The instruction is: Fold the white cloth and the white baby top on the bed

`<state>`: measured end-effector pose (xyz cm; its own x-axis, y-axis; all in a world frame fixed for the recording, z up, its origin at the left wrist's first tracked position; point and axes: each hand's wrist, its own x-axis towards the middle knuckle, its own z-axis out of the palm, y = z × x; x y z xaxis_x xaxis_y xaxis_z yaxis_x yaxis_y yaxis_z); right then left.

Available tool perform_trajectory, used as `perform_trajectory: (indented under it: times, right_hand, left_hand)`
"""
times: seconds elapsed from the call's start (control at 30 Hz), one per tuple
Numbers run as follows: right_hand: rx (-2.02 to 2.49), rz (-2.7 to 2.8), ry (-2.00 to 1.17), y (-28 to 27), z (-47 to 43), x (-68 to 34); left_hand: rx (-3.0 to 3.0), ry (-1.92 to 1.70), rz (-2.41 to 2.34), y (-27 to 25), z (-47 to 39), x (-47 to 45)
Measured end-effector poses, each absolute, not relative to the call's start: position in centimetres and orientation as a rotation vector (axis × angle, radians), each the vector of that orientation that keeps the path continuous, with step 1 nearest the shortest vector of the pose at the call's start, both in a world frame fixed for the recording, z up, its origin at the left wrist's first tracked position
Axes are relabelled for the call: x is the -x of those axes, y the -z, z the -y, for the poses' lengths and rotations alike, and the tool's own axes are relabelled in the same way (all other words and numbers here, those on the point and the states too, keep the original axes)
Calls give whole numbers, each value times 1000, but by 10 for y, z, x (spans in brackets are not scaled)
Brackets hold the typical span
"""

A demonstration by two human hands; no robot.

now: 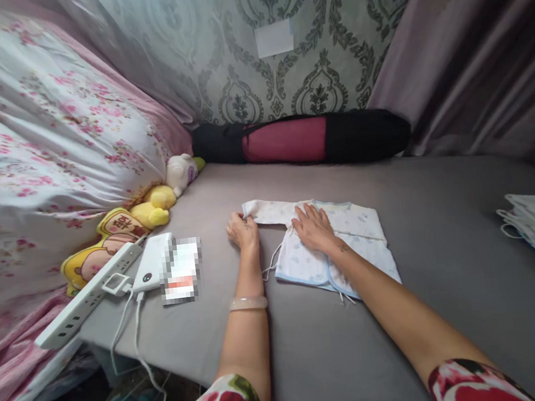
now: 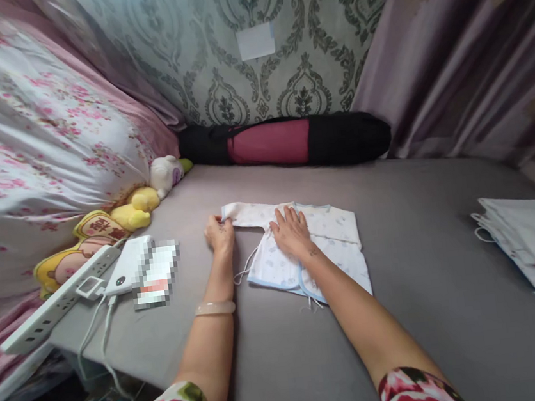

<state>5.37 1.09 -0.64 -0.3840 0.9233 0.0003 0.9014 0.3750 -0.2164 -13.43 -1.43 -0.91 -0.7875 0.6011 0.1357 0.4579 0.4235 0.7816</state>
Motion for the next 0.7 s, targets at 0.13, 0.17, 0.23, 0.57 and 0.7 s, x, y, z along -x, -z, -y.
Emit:
perform_trajectory:
  times: [0.13, 0.17, 0.23, 0.57, 0.7]
  right_hand:
    - [1670, 2480, -249, 7, -13, -53]
    - [1674, 2477, -240, 8, -13, -52]
    - [1683, 2473, -226, 8, -12, -51]
    - [1714, 2432, -197, 1, -15, -45]
    - [1704, 2445, -271, -4, -20, -47]
  left_hand:
    - [-832, -1718, -2091, 2, 5, 132]
    - [-777, -1801, -1973, -1, 4, 130]
    - [-682, -1901, -1738, -7, 2, 125]
    - [-801, -1945, -1260, -31, 5, 78]
    - [-851, -1921, -1173, -33, 7, 64]
